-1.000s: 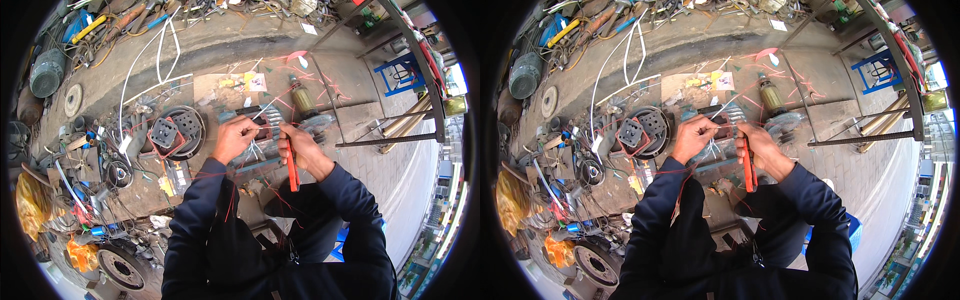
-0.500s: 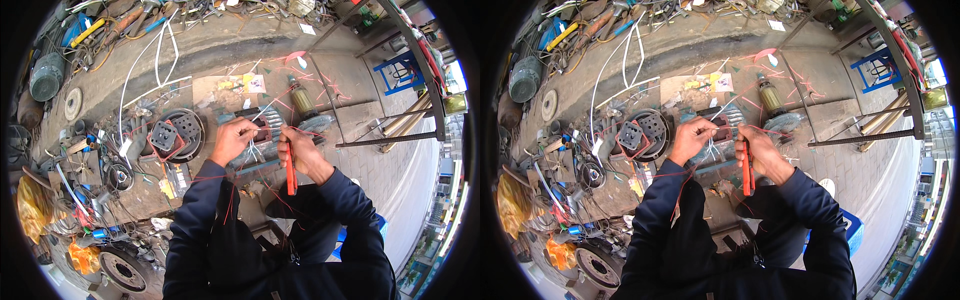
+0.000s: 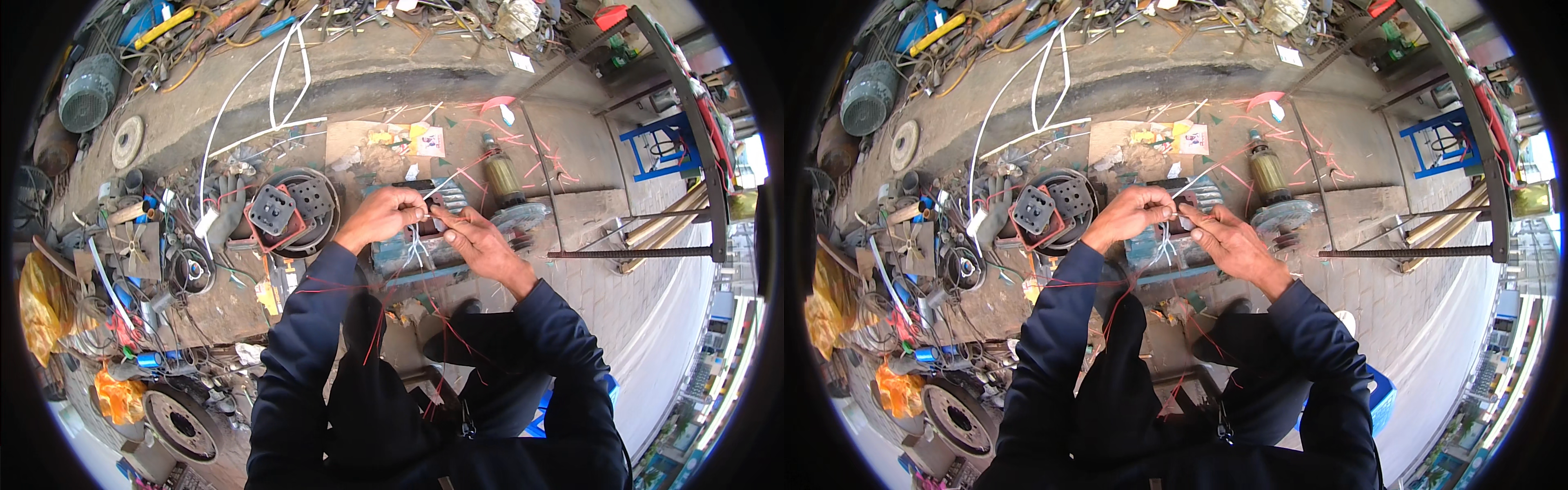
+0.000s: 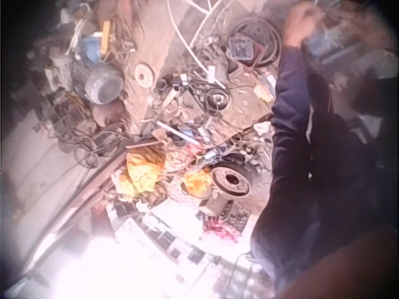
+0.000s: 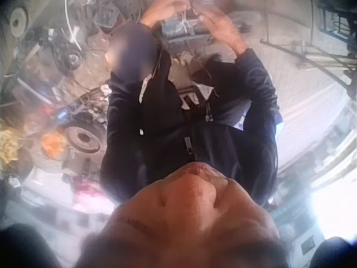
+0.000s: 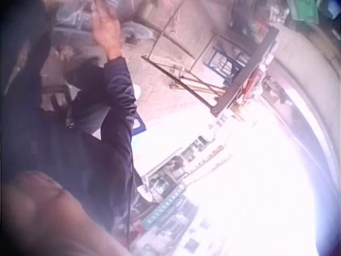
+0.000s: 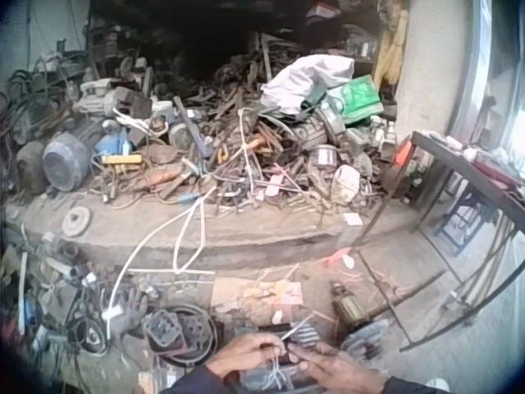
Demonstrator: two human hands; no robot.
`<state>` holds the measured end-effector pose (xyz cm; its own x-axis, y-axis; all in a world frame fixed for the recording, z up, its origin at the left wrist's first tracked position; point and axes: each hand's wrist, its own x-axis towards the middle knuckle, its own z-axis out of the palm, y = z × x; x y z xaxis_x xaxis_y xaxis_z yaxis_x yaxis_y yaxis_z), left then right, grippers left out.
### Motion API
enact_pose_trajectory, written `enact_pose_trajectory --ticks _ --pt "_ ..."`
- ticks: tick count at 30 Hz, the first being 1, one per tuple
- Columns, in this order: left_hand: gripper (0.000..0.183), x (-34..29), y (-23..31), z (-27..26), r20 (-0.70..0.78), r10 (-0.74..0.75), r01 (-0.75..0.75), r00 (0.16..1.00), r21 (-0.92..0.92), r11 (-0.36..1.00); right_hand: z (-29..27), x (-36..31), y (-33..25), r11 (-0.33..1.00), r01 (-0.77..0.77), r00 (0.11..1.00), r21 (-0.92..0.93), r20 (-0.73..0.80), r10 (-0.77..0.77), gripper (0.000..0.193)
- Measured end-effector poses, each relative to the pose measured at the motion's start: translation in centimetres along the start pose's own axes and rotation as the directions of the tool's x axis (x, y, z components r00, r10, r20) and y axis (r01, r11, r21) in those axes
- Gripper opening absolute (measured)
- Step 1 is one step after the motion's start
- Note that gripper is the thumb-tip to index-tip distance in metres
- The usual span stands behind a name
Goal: The person strips insulation from copper wires and inserts them into the slots of a motor stator using a red-handled tool. They repeatedly strip, insert, and adjust wires while seated at a cluttered workbench.
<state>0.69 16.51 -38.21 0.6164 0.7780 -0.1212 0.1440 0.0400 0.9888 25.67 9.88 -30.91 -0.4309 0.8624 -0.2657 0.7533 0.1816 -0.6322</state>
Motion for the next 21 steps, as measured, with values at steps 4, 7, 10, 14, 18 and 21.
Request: enact_pose_trajectory --ticks 4,7,10,14,18,21 --pt "0.012 0.1 0.4 -0.5 0.030 -0.027 0.029 0.999 -0.072 0.997 0.6 2.0 -0.2 0.932 0.286 0.956 0.222 -0.131 -0.262 0.039" --pt "0.009 0.3 0.6 -0.8 0.055 -0.031 0.033 0.998 -0.022 0.999 1.7 2.6 0.0 0.906 0.196 0.975 0.374 -0.174 -0.139 0.036" --pt "0.010 0.2 0.5 -0.9 0.076 -0.021 0.025 0.997 -0.041 0.999 1.4 2.5 0.2 0.874 0.129 0.986 0.469 -0.158 -0.061 0.035" --pt "0.013 0.1 -0.2 -0.4 0.025 0.024 -0.021 0.999 -0.126 0.992 -0.3 1.8 -0.6 0.715 0.005 0.979 0.699 -0.149 0.139 0.032" --pt "0.011 -0.2 -0.6 0.2 -0.043 0.064 -0.067 0.997 -0.096 0.993 0.9 1.8 -2.6 0.485 -0.163 0.916 0.860 -0.051 0.399 0.033" --pt "0.009 -0.4 -0.4 0.8 -0.133 0.067 -0.064 0.989 0.029 0.998 1.5 1.8 -2.8 0.326 -0.207 0.942 0.922 0.099 0.321 0.034"
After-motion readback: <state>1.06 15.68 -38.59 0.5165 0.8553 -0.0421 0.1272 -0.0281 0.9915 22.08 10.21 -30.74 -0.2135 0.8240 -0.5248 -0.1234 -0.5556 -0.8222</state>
